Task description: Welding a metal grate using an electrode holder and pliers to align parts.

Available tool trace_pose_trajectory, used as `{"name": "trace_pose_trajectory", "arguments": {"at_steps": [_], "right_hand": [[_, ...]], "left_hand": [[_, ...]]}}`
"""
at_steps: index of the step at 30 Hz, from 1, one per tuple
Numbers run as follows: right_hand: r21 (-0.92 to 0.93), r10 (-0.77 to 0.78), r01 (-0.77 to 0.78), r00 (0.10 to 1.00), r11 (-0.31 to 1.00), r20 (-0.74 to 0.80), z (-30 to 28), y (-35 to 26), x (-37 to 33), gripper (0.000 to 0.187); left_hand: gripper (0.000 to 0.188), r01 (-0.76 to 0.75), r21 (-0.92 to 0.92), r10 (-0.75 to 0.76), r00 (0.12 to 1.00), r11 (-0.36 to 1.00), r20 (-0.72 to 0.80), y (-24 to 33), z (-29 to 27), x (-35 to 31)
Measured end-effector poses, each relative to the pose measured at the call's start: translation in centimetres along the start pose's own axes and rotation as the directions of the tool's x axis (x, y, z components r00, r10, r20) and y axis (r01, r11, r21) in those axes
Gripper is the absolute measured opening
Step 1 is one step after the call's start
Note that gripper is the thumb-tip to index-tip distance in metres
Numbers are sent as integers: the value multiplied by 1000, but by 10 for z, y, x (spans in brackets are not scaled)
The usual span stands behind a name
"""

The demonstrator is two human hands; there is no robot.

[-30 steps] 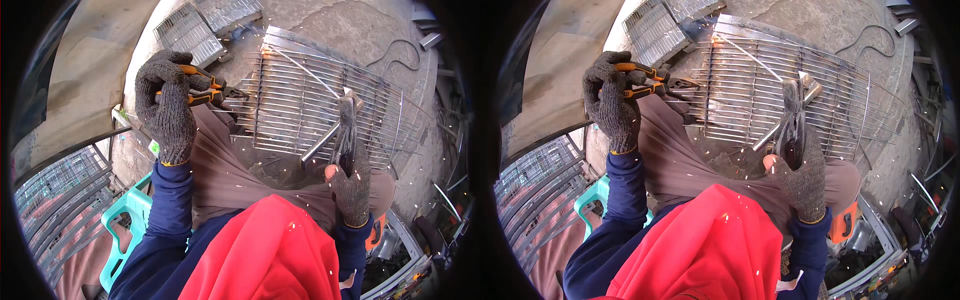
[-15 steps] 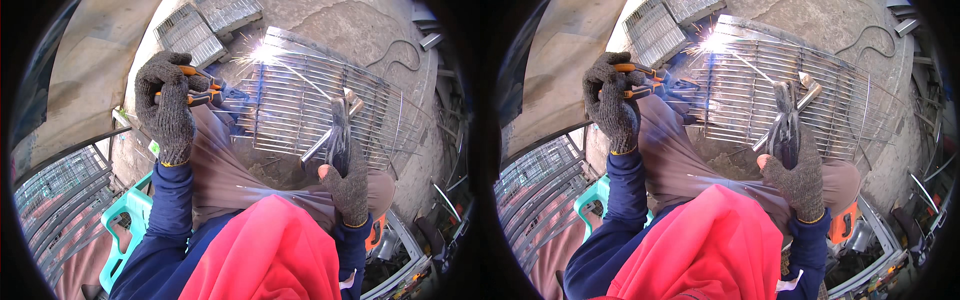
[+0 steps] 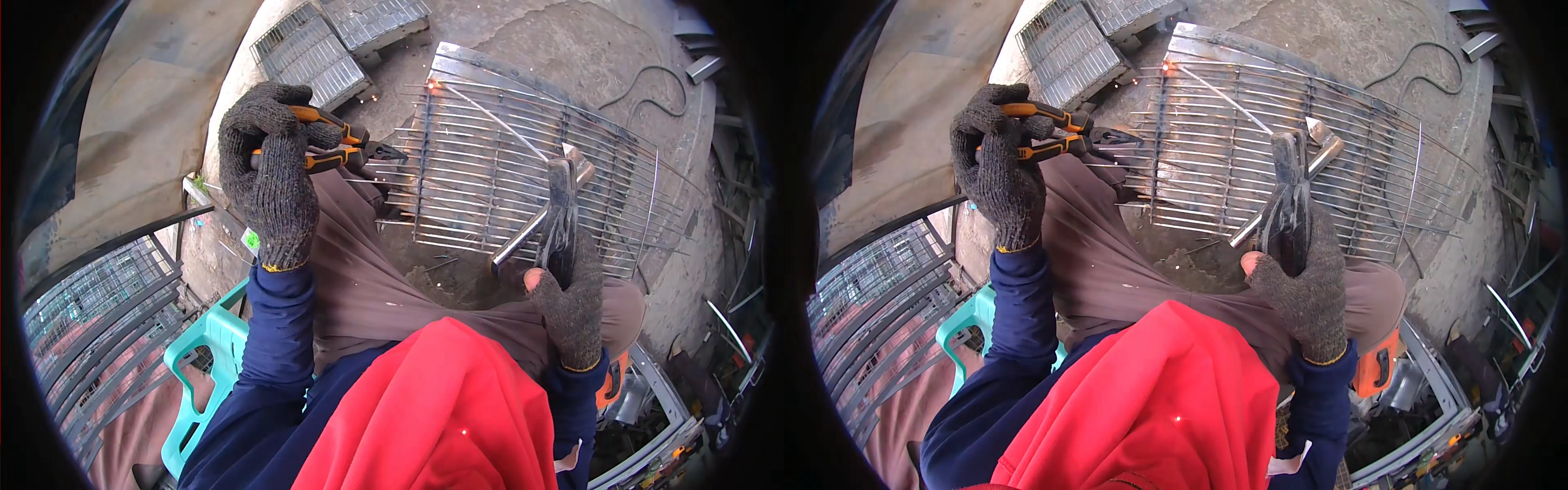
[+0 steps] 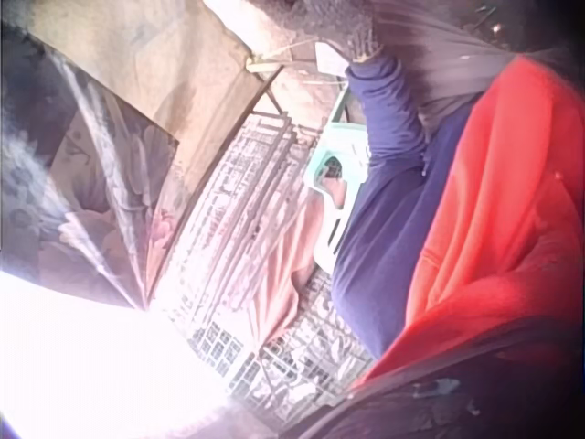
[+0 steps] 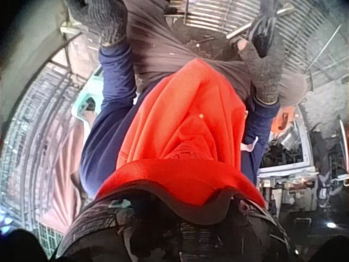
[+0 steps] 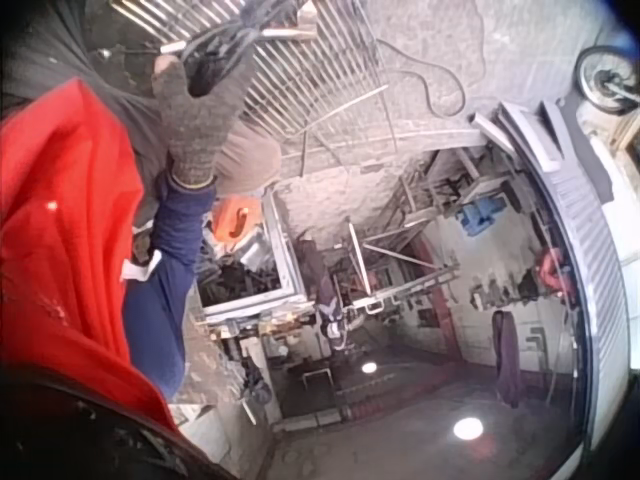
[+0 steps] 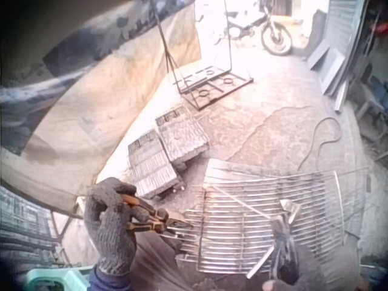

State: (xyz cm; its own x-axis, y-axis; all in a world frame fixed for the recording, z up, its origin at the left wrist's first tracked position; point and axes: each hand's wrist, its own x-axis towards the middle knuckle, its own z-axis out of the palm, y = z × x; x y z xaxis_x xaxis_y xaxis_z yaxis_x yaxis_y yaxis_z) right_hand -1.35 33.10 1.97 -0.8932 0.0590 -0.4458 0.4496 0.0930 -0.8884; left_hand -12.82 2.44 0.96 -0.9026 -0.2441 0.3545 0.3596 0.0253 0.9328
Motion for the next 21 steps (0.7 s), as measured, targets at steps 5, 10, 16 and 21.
{"name": "trace_pose_trajectory", "arguments": {"at_steps": [5, 10, 16, 21], "right_hand": [[-86, 32, -29, 999, 996, 41, -1, -1, 1, 65], [-195, -115, 114, 993, 974, 6, 0, 7, 4, 69], [-28, 251, -250, 968, 968, 3, 8, -18, -1, 59], [-87, -26, 24, 999, 996, -19, 0, 2, 2, 58]], "left_hand": [[7, 2, 10, -2, 1000, 1000, -12, 0, 0, 0], [7, 27, 11, -27, 1000, 1000, 0, 1, 0, 0], [14, 66, 104, -56, 994, 992, -92, 5, 3, -1], [8, 2, -19, -1, 1000, 1000, 16, 0, 0, 2]]}}
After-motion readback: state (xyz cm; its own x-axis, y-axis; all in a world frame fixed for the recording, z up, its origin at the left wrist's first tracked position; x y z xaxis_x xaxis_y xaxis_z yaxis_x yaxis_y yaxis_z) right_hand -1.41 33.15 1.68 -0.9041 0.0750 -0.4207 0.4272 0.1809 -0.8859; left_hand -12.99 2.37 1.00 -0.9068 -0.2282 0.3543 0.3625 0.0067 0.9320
